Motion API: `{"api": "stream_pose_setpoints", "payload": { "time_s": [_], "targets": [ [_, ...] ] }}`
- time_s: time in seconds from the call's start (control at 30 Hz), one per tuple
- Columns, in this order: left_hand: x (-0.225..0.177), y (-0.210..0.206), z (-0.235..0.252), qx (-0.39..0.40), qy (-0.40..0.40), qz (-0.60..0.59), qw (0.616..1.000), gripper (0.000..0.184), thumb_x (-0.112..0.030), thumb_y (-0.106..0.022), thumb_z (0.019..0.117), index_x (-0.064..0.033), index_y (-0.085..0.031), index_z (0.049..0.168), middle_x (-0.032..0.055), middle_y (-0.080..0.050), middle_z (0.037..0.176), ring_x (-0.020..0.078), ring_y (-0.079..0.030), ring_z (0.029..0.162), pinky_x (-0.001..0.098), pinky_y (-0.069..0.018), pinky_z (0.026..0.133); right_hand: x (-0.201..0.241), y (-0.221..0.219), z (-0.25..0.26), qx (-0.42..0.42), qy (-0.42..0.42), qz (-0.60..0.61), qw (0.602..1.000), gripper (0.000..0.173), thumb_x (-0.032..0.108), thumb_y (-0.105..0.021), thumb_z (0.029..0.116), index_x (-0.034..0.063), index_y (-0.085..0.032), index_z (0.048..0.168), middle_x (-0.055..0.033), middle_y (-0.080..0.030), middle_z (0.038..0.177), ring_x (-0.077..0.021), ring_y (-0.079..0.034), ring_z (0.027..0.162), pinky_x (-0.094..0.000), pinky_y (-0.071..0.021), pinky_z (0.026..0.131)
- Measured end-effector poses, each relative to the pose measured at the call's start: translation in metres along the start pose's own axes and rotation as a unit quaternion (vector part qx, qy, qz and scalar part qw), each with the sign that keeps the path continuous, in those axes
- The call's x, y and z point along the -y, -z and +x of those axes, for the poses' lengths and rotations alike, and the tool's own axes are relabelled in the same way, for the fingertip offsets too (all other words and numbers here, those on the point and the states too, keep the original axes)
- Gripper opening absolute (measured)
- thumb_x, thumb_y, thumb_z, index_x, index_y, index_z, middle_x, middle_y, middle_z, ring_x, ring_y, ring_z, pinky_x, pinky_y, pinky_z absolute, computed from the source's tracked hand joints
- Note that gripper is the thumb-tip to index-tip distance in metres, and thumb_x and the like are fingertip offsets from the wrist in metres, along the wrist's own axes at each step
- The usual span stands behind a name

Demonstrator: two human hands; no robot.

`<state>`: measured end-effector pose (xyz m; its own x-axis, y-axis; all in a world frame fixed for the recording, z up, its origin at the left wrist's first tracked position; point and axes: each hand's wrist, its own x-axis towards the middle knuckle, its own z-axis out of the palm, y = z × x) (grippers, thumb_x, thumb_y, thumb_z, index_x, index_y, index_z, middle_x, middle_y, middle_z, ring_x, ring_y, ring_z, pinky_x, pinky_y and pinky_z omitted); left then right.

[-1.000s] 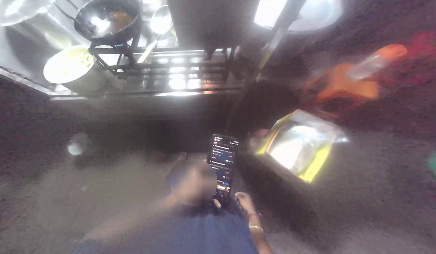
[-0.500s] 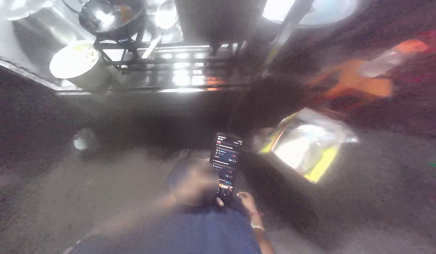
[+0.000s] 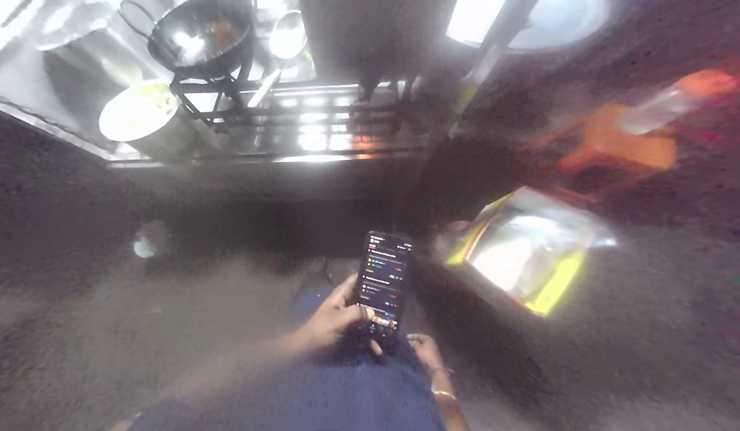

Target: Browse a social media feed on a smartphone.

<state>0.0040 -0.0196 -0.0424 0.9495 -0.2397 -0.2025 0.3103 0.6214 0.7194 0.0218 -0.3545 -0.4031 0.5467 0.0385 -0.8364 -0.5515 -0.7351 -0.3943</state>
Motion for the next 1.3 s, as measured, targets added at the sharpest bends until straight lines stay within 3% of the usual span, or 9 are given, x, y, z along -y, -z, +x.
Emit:
{"api": "stream_pose_setpoints", "payload": {
  "time_s": [0.2,0.33,0.53,0.7,0.9,1.2,1.3],
  "targets": [
    [0.003,0.002,-0.001,0.006,-0.006,0.007,1.0,0.054,0.0,-0.049,0.0962,-0.0107,-0.031,0.146,0.0081,-0.066,0.125,0.0247,-0.071,0.102,0.0435,-0.0644,0.072,0.009,-0.002,-0.009,-0.037,-0.014,0.084,0.996,0.032,0.02,-0.051,0.1077,-0.0035,-0.064,0.126,-0.0197,-0.072,0.107,-0.0282,-0.071,0.091,-0.0465,-0.0573,0.085],
    [0.004,0.005,-0.001,0.029,-0.018,0.016,0.999,0.056,0.002,-0.055,0.0957,-0.0103,-0.032,0.145,0.0088,-0.065,0.125,0.0248,-0.071,0.102,0.0427,-0.0642,0.075,0.001,-0.003,0.0,-0.022,-0.02,0.086,0.996,0.031,0.019,-0.056,0.1053,-0.0016,-0.065,0.126,-0.0207,-0.071,0.113,-0.0288,-0.07,0.096,-0.047,-0.056,0.089],
    [0.006,0.005,0.002,0.044,-0.029,0.022,0.998,0.082,0.019,-0.065,0.0798,-0.0099,-0.027,0.146,0.0097,-0.063,0.13,0.0266,-0.07,0.108,0.0456,-0.0622,0.086,0.004,-0.003,-0.004,-0.004,-0.019,0.077,0.997,0.029,0.015,-0.058,0.104,-0.0038,-0.065,0.125,-0.0237,-0.068,0.117,-0.032,-0.067,0.104,-0.0479,-0.0529,0.094],
    [0.007,0.0,0.003,0.039,-0.038,0.015,0.998,0.096,0.021,-0.073,0.0724,-0.0091,-0.022,0.148,0.0118,-0.061,0.133,0.0298,-0.067,0.115,0.0491,-0.0602,0.092,0.004,0.002,-0.008,-0.008,-0.01,0.08,0.997,0.03,0.015,-0.059,0.1033,-0.0047,-0.064,0.125,-0.0234,-0.068,0.117,-0.0306,-0.068,0.103,-0.0466,-0.0542,0.094],
    [0.003,-0.005,0.004,0.024,-0.038,0.043,0.998,0.095,0.022,-0.073,0.071,-0.0076,-0.024,0.147,0.0126,-0.062,0.131,0.0292,-0.067,0.114,0.048,-0.06,0.093,0.002,0.007,-0.006,-0.007,-0.019,0.07,0.997,0.028,0.015,-0.059,0.1037,-0.0033,-0.065,0.124,-0.0222,-0.069,0.113,-0.0285,-0.069,0.095,-0.0455,-0.0564,0.087],
    [0.002,-0.003,0.006,0.02,-0.042,0.045,0.998,0.095,0.02,-0.073,0.0715,-0.0074,-0.023,0.148,0.0121,-0.063,0.13,0.028,-0.069,0.111,0.0462,-0.0614,0.09,0.01,0.009,-0.007,-0.007,-0.01,0.064,0.998,0.028,0.015,-0.058,0.104,-0.0038,-0.065,0.124,-0.0215,-0.069,0.111,-0.0273,-0.069,0.094,-0.0445,-0.0563,0.087],
    [0.002,-0.003,0.007,0.019,-0.049,0.057,0.997,0.096,0.02,-0.074,0.0718,-0.0058,-0.023,0.148,0.0107,-0.063,0.131,0.0256,-0.068,0.113,0.0445,-0.0599,0.094,0.013,0.009,-0.009,-0.008,-0.02,0.07,0.997,0.029,0.016,-0.058,0.1044,-0.0033,-0.064,0.125,-0.0213,-0.069,0.111,-0.028,-0.068,0.094,-0.0455,-0.0558,0.086]
  ]
}}
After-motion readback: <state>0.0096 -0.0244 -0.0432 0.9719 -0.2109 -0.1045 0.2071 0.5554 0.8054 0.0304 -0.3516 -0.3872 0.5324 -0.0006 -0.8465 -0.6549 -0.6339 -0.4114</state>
